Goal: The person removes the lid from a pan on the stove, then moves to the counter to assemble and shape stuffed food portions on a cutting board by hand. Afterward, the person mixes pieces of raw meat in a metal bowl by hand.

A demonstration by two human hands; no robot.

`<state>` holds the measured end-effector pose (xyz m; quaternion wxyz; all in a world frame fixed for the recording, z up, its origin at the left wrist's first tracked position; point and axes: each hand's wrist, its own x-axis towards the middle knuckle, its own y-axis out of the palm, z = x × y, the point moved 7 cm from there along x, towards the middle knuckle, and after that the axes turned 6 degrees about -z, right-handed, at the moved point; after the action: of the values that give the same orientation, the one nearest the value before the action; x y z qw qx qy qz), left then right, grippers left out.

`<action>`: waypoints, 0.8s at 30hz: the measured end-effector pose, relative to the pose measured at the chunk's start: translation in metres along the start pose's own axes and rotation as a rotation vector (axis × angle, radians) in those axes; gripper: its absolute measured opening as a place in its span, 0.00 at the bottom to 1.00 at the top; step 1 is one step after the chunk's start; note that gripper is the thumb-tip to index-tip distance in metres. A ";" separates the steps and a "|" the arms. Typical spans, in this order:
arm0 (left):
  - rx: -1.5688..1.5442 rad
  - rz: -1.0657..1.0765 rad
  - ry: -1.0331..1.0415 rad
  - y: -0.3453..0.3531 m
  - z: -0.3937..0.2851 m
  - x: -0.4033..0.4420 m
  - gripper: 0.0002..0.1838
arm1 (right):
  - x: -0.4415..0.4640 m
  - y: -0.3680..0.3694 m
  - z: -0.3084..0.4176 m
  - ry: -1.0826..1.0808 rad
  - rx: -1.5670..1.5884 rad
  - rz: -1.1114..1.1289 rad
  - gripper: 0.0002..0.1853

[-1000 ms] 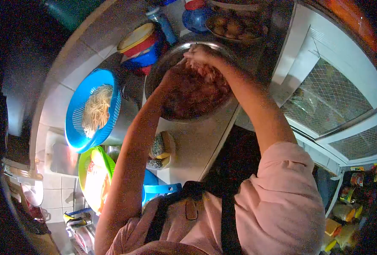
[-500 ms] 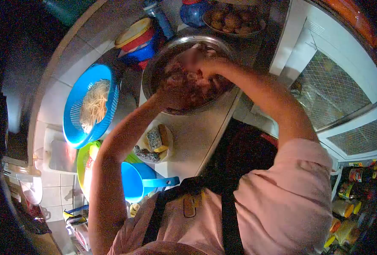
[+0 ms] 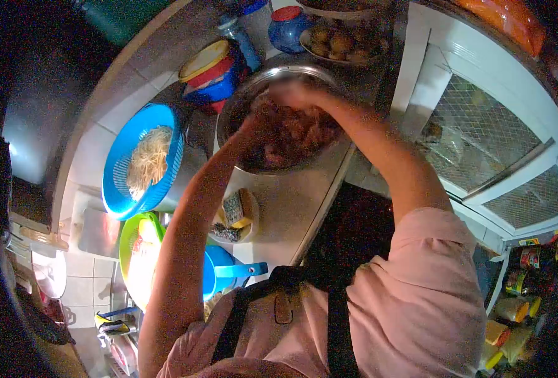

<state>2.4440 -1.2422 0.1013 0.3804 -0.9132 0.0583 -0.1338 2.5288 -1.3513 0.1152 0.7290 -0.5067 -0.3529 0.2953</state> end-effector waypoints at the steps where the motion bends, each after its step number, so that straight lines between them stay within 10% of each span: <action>1: -0.029 -0.142 -0.036 -0.015 -0.016 -0.005 0.18 | 0.012 0.009 -0.007 -0.044 0.115 0.005 0.12; 4: 0.414 0.010 -0.340 -0.045 -0.040 0.003 0.19 | 0.001 -0.030 0.027 0.184 0.296 0.028 0.11; 7: -0.022 -0.067 -0.123 -0.038 0.009 0.022 0.24 | -0.012 -0.077 0.057 0.498 0.540 0.059 0.10; 11: 0.438 -0.013 0.213 -0.030 -0.028 -0.012 0.24 | -0.022 -0.071 -0.003 -0.051 0.254 -0.361 0.16; 12: 0.160 0.070 0.111 -0.012 -0.002 -0.018 0.25 | -0.055 -0.075 0.056 0.259 -0.100 0.347 0.15; 14: -0.121 0.154 0.008 -0.002 -0.007 -0.027 0.25 | -0.077 -0.045 0.061 0.032 -0.398 0.713 0.17; 16: 0.559 0.756 -0.035 0.026 -0.024 -0.045 0.23 | -0.088 -0.026 0.063 0.018 -0.267 0.580 0.21; 21: 0.298 0.435 -0.015 0.078 0.017 -0.015 0.21 | -0.044 0.119 -0.039 0.363 0.147 0.396 0.24; 24: -0.185 0.241 -0.003 0.082 0.044 -0.011 0.17 | -0.082 -0.039 0.066 0.455 0.257 0.187 0.13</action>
<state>2.4463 -1.2676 0.0108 0.3083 -0.9309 0.1791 -0.0799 2.4305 -1.3926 0.1500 0.8175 -0.4937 -0.0913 0.2821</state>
